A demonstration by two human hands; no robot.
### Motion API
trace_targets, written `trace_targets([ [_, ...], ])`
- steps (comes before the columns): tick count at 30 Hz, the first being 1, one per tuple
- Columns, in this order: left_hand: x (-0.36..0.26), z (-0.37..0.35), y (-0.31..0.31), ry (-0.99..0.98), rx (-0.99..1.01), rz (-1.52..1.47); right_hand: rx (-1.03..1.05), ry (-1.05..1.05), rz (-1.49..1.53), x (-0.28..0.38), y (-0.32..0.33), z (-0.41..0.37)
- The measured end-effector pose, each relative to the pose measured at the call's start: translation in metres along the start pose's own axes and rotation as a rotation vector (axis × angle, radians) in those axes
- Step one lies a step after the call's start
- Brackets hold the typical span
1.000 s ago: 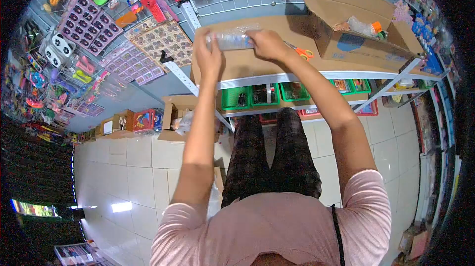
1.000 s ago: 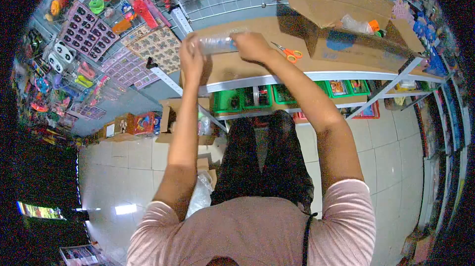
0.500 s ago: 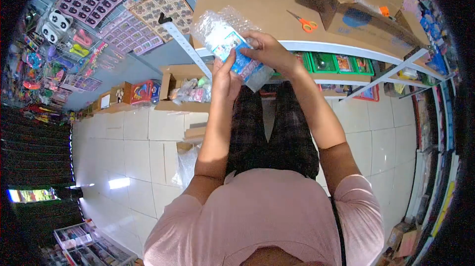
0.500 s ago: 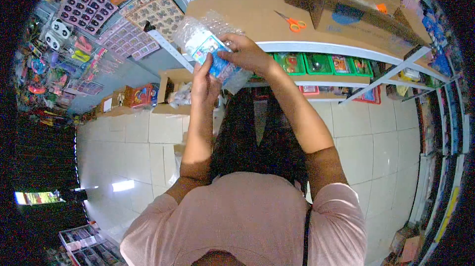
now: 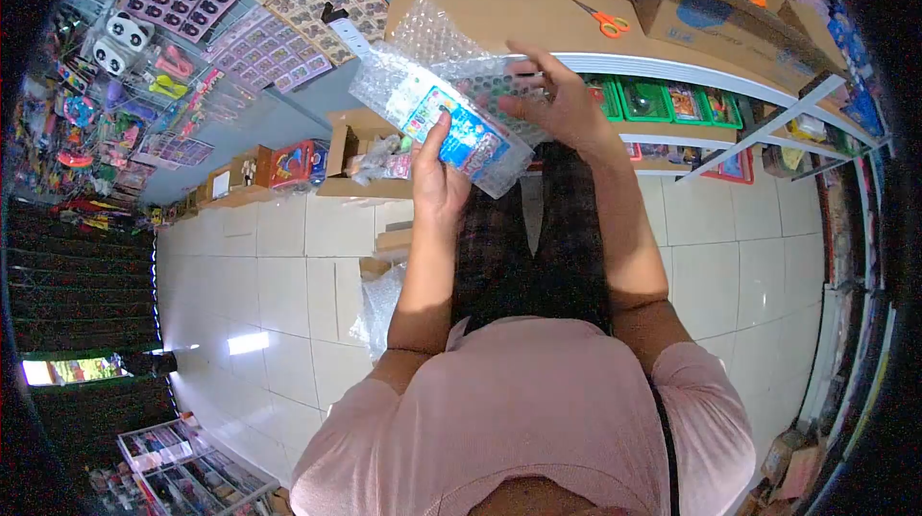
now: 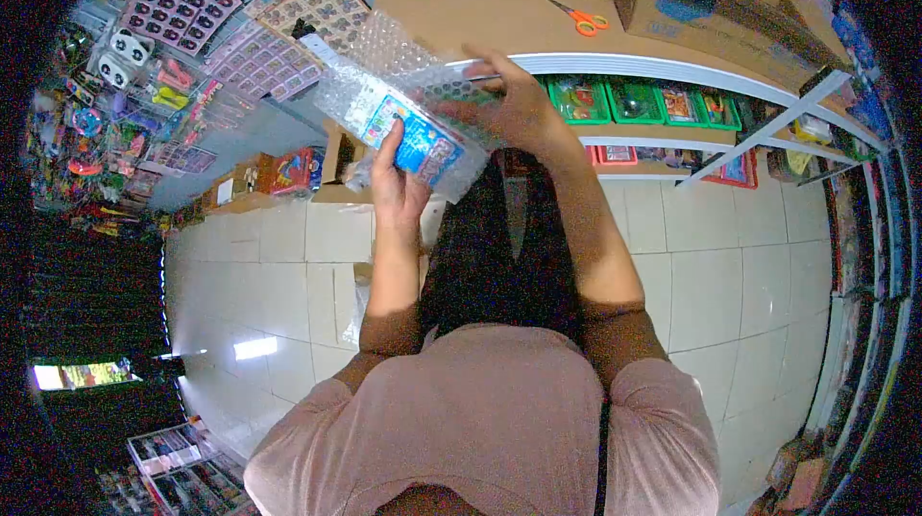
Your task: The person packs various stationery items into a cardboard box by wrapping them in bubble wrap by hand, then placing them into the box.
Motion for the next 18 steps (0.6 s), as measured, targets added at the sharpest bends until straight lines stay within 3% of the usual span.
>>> trace_targets([
  [1, -0.001, -0.001, 0.0, -0.014, 0.006, 0.024, 0.134, -0.056, 0.124, -0.008, -0.01, 0.001],
  [4, 0.001, 0.004, 0.007, -0.057, -0.011, 0.107, 0.129, -0.107, 0.162, 0.004, -0.019, -0.005],
  [7, 0.001, 0.004, 0.009, -0.091, -0.058, 0.173, 0.075, 0.038, -0.132, 0.024, -0.023, -0.011],
  [11, -0.005, -0.002, -0.004, -0.114, -0.031, 0.122, 0.03, 0.311, -0.26, 0.055, -0.041, -0.029],
  [15, -0.006, 0.002, 0.007, -0.088, -0.076, 0.15, -0.012, 0.113, -0.259, 0.042, -0.019, -0.012],
  [18, -0.004, -0.001, 0.007, -0.081, -0.1, 0.216, 0.142, 0.162, -0.298, 0.04, -0.034, -0.01],
])
Point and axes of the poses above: each hand's wrist, its own z-axis towards the middle knuckle, its own y-axis out of the back of the hand, x = y × z, the point moved 10 cm from there along z, towards the middle knuckle, and after that the axes turned 3 degrees about -x, right-handed, at the moved point
